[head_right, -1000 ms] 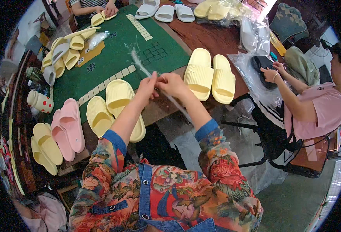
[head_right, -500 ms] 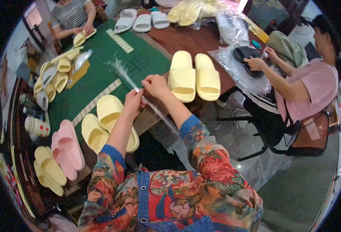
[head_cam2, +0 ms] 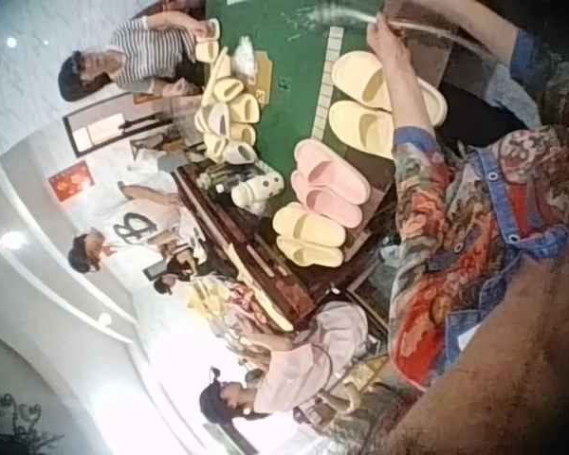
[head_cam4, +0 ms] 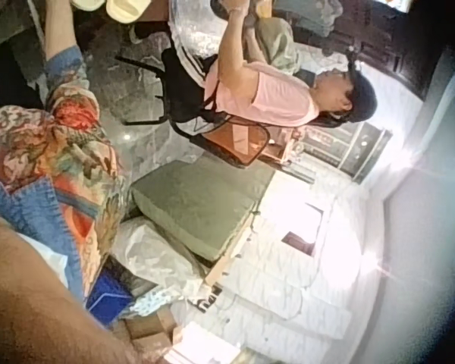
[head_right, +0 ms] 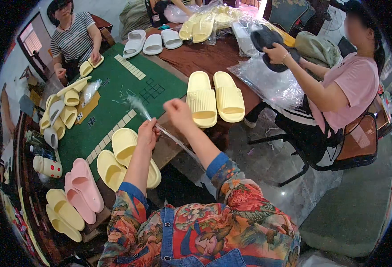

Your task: The person pairs slippers by threading plastic fasteners through each pair by hand and setting them aside on the table.

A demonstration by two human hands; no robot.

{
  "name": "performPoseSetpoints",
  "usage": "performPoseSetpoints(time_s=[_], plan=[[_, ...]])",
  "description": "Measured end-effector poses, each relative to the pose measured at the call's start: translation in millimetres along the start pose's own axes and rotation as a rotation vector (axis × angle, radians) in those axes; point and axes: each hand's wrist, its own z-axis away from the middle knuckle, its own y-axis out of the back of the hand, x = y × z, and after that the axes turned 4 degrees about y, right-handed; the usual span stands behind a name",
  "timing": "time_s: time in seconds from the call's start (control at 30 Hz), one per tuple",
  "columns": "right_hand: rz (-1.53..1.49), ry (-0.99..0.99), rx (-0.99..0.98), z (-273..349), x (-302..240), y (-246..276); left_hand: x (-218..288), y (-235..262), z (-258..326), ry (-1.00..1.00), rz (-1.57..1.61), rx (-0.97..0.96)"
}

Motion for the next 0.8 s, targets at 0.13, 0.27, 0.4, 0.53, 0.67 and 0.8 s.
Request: performPoseSetpoints(time_s=[0.13, 0.27, 0.4, 0.53, 0.67, 0.8], plan=[[-0.73, -0.052, 0.304, -13, -64, 37, 1, 3, 5, -0.01, -0.075, 0.023], [-0.28, 0.036, 0.001, 8, -111, 42, 2, -5, 7, -0.045, -0.182, 0.028], [-0.039, -0.072, -0.09, 8, -73, 26, 3, -8, 14, -0.066, -0.266, -0.033], [0.241, 0.152, -0.252, 28, -9, 8, 1, 0, 6, -0.073, -0.095, -0.053], [0.415, -0.034, -0.294, 51, -11, 2, 8, 3, 8, -0.016, 0.152, -0.111], [0.206, -0.031, -0.201, 55, -30, 16, 7, 1, 8, 0.013, 0.211, -0.013]])
